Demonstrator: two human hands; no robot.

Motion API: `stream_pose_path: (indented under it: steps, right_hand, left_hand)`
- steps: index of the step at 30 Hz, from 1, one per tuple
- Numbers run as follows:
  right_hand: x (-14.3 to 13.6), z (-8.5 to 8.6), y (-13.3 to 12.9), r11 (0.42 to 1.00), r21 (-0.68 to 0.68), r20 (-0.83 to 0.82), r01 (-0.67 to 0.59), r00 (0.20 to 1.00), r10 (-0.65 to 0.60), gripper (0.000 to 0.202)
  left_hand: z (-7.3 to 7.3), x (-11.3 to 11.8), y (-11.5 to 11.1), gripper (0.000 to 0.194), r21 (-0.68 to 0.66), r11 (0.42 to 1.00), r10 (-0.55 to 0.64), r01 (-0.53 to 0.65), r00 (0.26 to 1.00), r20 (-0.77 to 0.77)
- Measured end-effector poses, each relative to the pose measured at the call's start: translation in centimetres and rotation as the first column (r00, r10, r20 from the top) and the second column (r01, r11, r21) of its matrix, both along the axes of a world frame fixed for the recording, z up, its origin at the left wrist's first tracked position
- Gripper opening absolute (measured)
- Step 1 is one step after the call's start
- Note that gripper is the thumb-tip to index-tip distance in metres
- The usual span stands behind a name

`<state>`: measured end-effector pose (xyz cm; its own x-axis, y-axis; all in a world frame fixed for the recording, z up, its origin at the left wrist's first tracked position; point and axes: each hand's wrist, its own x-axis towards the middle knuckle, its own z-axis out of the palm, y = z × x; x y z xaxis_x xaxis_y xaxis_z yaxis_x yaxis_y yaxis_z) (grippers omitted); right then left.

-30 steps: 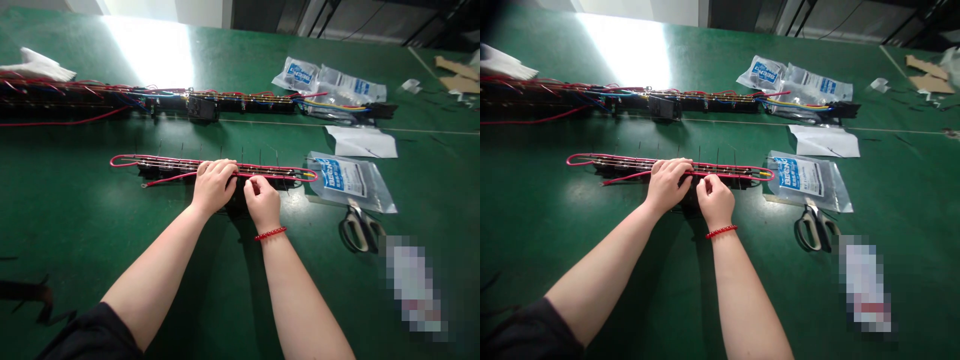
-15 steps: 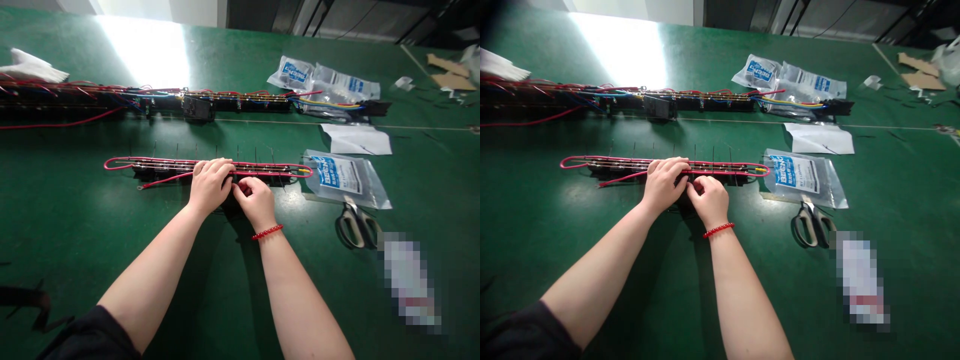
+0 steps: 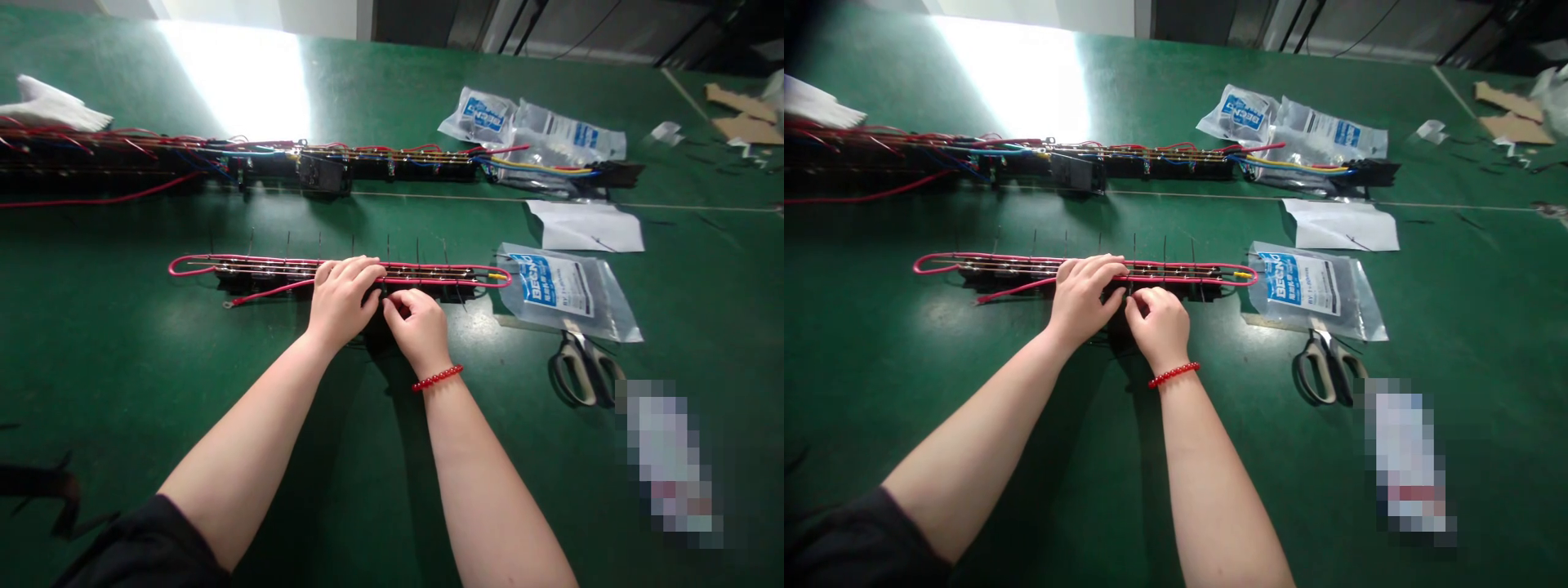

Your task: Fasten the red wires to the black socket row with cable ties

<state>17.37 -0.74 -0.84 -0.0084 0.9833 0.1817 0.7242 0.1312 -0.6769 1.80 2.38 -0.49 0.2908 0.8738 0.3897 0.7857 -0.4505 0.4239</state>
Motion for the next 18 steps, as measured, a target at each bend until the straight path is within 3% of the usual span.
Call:
stream_pose_path:
  steps: [18]
  right_hand:
    - [-0.31, 0.84, -0.34, 0.993, -0.11, 0.083, -0.048, 0.995, 0.057, 0.023]
  left_hand:
    - [-0.41, -0.15, 0.07, 0.02, 0.066, 0.998, -0.012, 0.012, 1.0, -0.006]
